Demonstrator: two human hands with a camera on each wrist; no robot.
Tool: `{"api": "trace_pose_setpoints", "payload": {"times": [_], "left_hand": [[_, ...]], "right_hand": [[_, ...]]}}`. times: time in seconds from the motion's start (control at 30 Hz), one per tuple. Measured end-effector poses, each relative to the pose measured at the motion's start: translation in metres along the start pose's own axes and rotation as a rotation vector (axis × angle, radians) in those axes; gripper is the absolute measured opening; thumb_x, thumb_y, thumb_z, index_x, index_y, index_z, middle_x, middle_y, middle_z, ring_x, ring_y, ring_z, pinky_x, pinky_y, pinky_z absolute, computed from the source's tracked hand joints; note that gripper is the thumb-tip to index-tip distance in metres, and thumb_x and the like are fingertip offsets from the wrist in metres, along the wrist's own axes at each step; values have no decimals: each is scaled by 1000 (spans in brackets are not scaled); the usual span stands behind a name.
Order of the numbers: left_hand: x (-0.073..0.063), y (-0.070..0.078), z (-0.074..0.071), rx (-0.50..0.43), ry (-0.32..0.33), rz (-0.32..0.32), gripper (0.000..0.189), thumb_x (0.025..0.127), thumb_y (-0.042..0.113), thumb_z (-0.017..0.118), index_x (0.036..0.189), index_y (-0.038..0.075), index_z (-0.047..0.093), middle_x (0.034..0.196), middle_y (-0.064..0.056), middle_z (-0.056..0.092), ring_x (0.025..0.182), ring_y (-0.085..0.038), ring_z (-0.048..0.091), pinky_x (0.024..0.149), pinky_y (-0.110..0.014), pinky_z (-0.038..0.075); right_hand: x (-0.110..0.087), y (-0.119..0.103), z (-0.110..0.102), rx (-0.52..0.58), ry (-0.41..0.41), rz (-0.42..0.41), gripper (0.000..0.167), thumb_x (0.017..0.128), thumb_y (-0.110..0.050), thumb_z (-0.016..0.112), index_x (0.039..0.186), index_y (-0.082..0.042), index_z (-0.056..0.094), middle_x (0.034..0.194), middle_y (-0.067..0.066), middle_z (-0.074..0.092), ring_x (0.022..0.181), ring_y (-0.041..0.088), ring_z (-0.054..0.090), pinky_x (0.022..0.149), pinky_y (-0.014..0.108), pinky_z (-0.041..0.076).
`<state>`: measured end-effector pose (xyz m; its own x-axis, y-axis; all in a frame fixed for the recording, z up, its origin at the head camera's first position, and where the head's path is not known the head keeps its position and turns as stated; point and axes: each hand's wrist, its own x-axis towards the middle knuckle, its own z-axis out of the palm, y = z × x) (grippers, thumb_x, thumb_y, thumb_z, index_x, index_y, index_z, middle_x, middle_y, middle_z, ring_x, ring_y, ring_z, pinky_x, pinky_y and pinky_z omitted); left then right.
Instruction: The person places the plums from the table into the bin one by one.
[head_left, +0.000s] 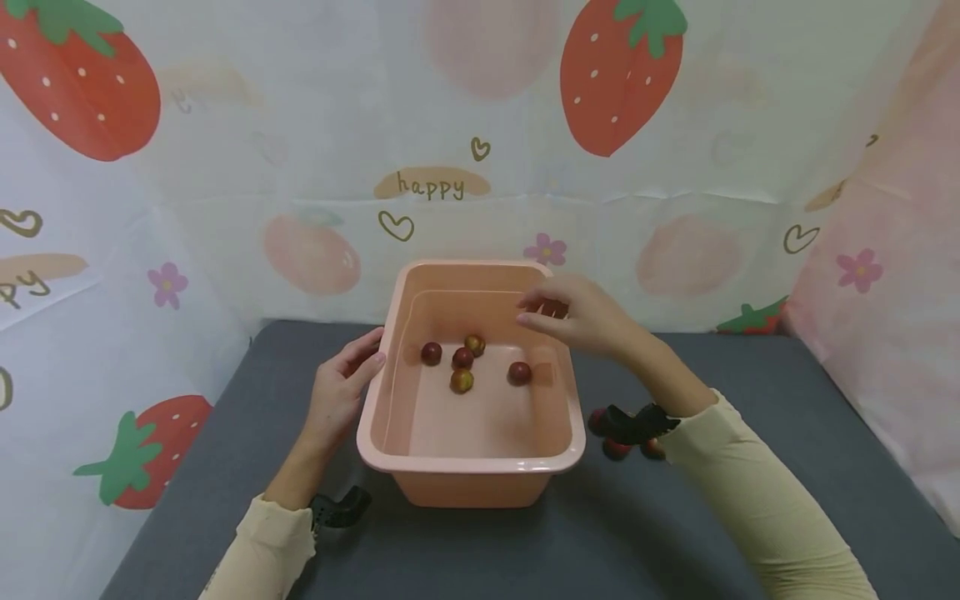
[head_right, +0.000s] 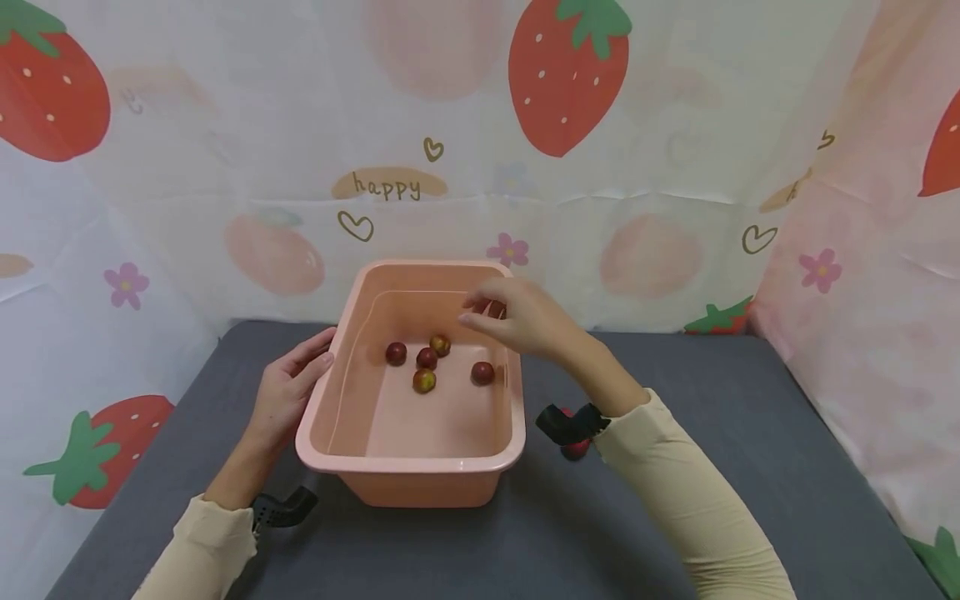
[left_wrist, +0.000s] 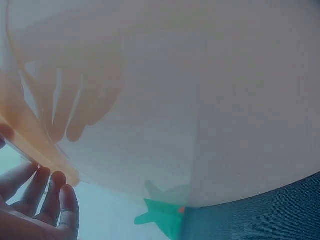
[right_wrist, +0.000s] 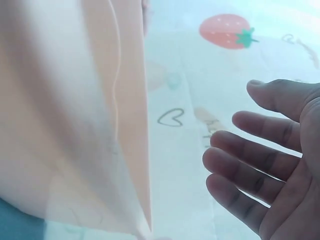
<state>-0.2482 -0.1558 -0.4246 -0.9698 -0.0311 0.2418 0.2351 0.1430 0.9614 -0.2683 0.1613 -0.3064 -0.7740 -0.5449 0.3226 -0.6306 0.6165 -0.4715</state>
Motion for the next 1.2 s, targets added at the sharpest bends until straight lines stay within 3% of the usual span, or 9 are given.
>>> {"api": "trace_pose_setpoints", "payload": {"times": [0.37, 0.63, 0.9, 1.2], "left_hand": [[0, 2, 1, -6, -4, -7, 45, 98, 18, 59, 140, 6, 52, 138, -18, 56, 102, 6, 60, 85, -10, 51], [1, 3, 0, -12, -2, 10, 44, 98, 18, 59, 140, 5, 53, 139, -18, 56, 103, 6, 59, 86, -10, 51], [0, 1, -2, -15, 4, -6, 45, 97, 20, 60, 140, 7, 53, 138, -17, 56, 103, 5, 60, 85, -11, 52], [-1, 1, -1, -26, -3, -5, 45, 97, 20, 60, 140, 8, 53, 136, -18, 58, 102, 5, 60, 85, -11, 52]], "right_hand": [[-57, 19, -23, 77, 119, 59, 19, 91, -15, 68, 108, -9, 72, 99, 3, 72, 88, 5, 62, 80, 21, 52], [-96, 38, -25, 99, 169, 34, 18, 89, -5, 68, 107, -5, 72, 97, 8, 72, 86, -5, 62, 77, 14, 52], [-127, 60, -10, 33, 161, 179, 18, 92, -15, 67, 109, -9, 71, 99, 4, 72, 86, -6, 60, 77, 16, 52], [-159, 84, 10, 32, 68, 353, 25, 93, -26, 66, 112, -10, 69, 104, 6, 72, 83, 7, 66, 71, 25, 54]]}}
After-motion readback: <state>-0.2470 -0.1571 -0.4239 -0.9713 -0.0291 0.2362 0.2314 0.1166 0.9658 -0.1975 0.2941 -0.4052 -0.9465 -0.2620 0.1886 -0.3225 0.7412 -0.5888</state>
